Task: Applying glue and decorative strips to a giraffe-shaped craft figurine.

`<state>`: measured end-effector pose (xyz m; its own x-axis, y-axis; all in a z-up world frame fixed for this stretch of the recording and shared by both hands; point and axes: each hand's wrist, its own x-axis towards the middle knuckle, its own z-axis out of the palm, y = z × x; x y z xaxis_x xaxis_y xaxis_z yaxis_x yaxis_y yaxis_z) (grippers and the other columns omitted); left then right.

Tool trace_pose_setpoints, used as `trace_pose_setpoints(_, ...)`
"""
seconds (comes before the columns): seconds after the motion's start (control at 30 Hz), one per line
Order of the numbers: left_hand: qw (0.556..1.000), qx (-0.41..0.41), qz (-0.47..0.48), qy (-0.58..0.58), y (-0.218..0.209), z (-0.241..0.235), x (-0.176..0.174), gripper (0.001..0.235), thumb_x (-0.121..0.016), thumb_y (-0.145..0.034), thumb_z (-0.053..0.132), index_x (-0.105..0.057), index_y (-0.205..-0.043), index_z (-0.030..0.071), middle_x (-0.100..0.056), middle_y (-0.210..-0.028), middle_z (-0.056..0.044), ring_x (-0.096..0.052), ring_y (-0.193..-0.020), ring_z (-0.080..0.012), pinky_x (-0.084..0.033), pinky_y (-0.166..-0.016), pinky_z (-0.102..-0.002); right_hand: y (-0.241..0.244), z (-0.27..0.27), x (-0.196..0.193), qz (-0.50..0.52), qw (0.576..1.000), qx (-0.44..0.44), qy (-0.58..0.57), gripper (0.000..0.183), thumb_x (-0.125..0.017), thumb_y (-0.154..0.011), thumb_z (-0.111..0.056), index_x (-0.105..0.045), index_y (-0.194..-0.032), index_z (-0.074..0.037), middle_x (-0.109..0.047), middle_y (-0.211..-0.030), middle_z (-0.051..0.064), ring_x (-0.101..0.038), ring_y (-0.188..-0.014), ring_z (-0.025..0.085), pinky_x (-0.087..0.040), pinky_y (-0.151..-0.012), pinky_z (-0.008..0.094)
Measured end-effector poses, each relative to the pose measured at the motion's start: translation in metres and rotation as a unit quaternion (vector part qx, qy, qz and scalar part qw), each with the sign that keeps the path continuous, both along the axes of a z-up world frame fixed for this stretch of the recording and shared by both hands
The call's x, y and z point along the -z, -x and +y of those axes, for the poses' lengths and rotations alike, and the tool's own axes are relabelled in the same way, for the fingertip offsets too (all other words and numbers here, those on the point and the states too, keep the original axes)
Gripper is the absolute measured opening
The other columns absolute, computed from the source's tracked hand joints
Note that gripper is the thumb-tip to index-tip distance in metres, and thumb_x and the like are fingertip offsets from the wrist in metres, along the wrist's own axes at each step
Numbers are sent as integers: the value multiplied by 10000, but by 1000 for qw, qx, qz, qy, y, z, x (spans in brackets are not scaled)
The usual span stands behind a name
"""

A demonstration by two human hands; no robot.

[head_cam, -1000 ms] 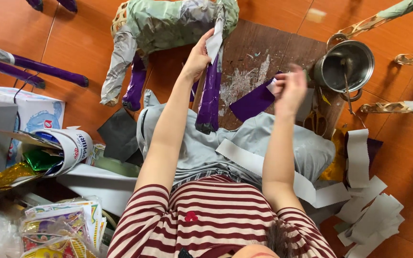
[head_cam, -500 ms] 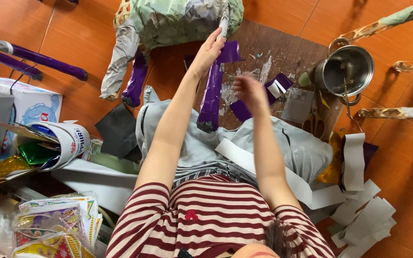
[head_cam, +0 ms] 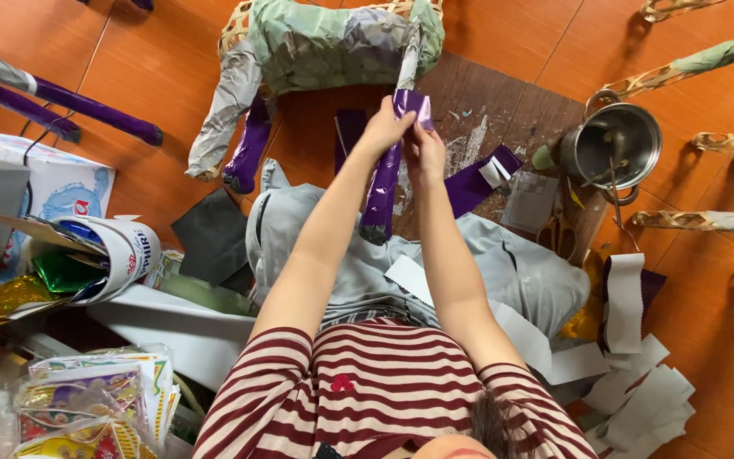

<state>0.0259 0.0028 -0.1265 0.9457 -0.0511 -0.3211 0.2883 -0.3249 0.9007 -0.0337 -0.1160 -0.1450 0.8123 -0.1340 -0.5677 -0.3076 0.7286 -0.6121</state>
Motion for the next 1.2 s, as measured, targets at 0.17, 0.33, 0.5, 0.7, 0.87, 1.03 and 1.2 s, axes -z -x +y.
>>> trace_pose_setpoints(0.17,970,28,28,-242,9,-12,-11,480,-669,-888,220,-409,-1245,33,-716,-1061,-290,-687,-1040,-477,-536,-899,-552,-8,-25,56,-14,981,64,181,133,-706,-1004,-166,-688,-1068,-51,-664,-861,75,-560,-672,166,-448,-552,310)
trace_pose_setpoints(0.33,974,7,24,-224,6,-19,9,381,-576,-1009,243,-432,-1294,34,-713,-1083,-307,-686,-1050,-495,-535,-907,-568,-56,-11,3,-128,885,-171,414,240,-651,-1029,-279,-751,-1015,-61,-755,-891,74,-641,-771,139,-522,-661,285)
trace_pose_setpoints(0.5,987,94,-23,-129,35,17,-36,1073,-696,-783,124,12,-1585,37,-692,-1069,-315,-691,-987,-470,-552,-863,-501,-93,-10,25,-48,963,-243,110,258,-740,-1030,-224,-732,-957,23,-708,-883,103,-637,-754,234,-517,-652,364)
trace_pose_setpoints(0.7,989,44,-16,140,118,131,-20,650,-721,-948,262,-367,-1468,101,-375,-1445,-309,-723,-1013,-317,-579,-889,-442,-86,4,31,-99,896,-191,-388,311,-591,-1043,-232,-622,-1254,-6,-669,-973,93,-636,-802,207,-552,-708,342)
trace_pose_setpoints(0.87,775,-324,72,538,193,274,42,418,-622,-1107,249,-470,-1424,23,-675,-1227,-241,-693,-1148,-356,-590,-1022,-464,-61,16,-17,-78,976,-149,-141,537,-484,-1152,-457,-592,-1258,58,-692,-1048,168,-659,-863,226,-552,-750,339)
trace_pose_setpoints(1.03,726,-404,-40,556,188,310,-35,456,-472,-982,499,-492,-1351,231,-500,-1432,-189,-586,-1225,-399,-570,-958,-511,79,21,-130,-123,952,-277,-50,576,-377,-1086,-517,-597,-1255,-12,-692,-1125,208,-717,-988,317,-621,-878,459)
trace_pose_setpoints(1.2,763,-324,-125,546,122,329,-39,425,-544,-1130,410,-500,-1480,173,-439,-1584,-120,-563,-1344,-297,-553,-1084,-487,132,5,-116,-87,932,-326,-133,499,-414,-1000,-479,-456,-1388,-168,-684,-1201,201,-745,-1019,325,-632,-874,504)
